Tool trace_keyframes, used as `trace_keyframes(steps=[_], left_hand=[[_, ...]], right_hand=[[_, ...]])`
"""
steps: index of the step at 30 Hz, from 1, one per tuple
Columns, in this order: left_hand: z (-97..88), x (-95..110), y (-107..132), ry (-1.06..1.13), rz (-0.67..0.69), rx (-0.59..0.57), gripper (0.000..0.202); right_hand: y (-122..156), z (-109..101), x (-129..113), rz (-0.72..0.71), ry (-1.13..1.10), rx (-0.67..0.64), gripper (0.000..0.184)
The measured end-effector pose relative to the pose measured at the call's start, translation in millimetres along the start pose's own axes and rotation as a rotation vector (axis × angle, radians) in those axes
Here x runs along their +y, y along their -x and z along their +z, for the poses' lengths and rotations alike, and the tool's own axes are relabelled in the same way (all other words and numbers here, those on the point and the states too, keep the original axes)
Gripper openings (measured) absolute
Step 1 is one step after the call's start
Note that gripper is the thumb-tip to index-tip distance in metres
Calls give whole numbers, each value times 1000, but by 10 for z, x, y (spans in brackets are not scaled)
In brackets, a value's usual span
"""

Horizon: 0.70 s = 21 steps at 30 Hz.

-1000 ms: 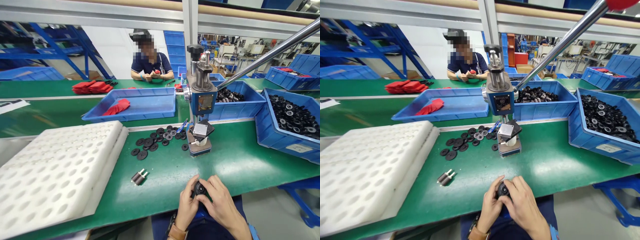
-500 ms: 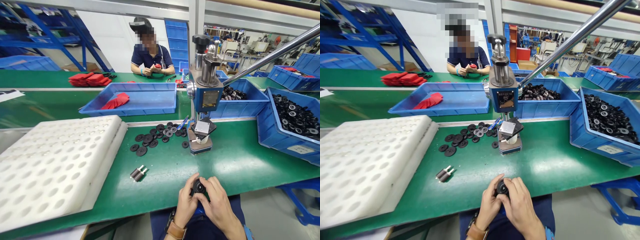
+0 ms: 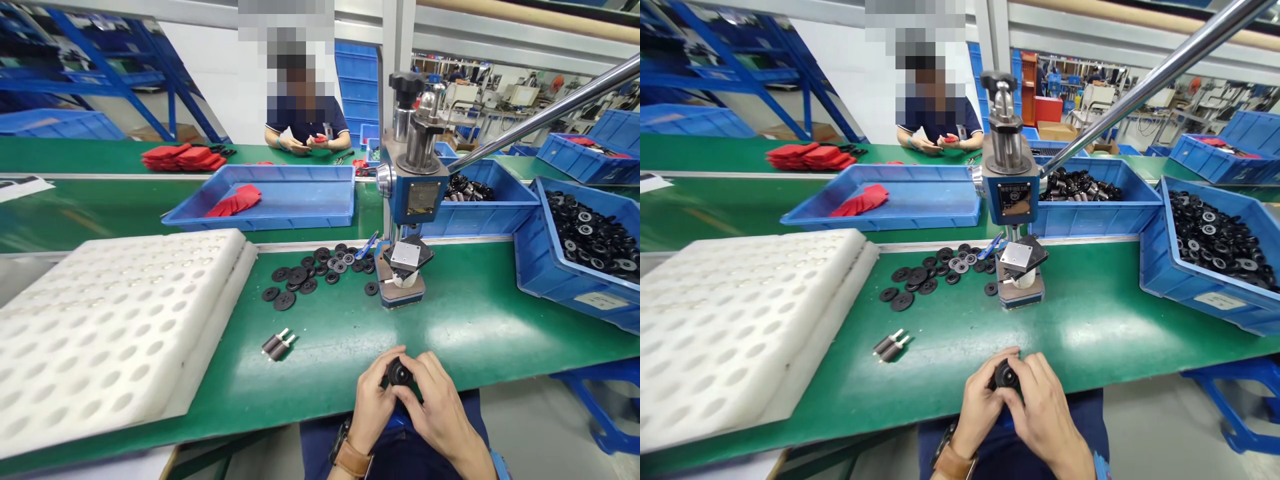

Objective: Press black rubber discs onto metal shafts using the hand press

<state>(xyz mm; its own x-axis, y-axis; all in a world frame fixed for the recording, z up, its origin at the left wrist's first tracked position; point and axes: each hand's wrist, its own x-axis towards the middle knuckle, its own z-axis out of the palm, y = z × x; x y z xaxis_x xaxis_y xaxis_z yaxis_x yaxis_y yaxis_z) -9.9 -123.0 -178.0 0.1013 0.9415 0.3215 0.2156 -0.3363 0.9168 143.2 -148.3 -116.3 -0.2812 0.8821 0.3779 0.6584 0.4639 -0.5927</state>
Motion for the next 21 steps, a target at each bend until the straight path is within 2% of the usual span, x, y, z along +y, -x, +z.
trace_keyframes(steps=[7, 15, 21], left_hand=[[-16, 77, -13, -20, 72, 6, 24], [-17, 101, -4, -6, 136, 22, 25], [-25, 88, 3, 2, 159, 31, 25]], right_hand=[[-5, -53, -12, -1, 3, 33, 29], [17, 3, -81, -6, 31, 91, 25], [26, 40, -125, 25, 36, 62, 25]])
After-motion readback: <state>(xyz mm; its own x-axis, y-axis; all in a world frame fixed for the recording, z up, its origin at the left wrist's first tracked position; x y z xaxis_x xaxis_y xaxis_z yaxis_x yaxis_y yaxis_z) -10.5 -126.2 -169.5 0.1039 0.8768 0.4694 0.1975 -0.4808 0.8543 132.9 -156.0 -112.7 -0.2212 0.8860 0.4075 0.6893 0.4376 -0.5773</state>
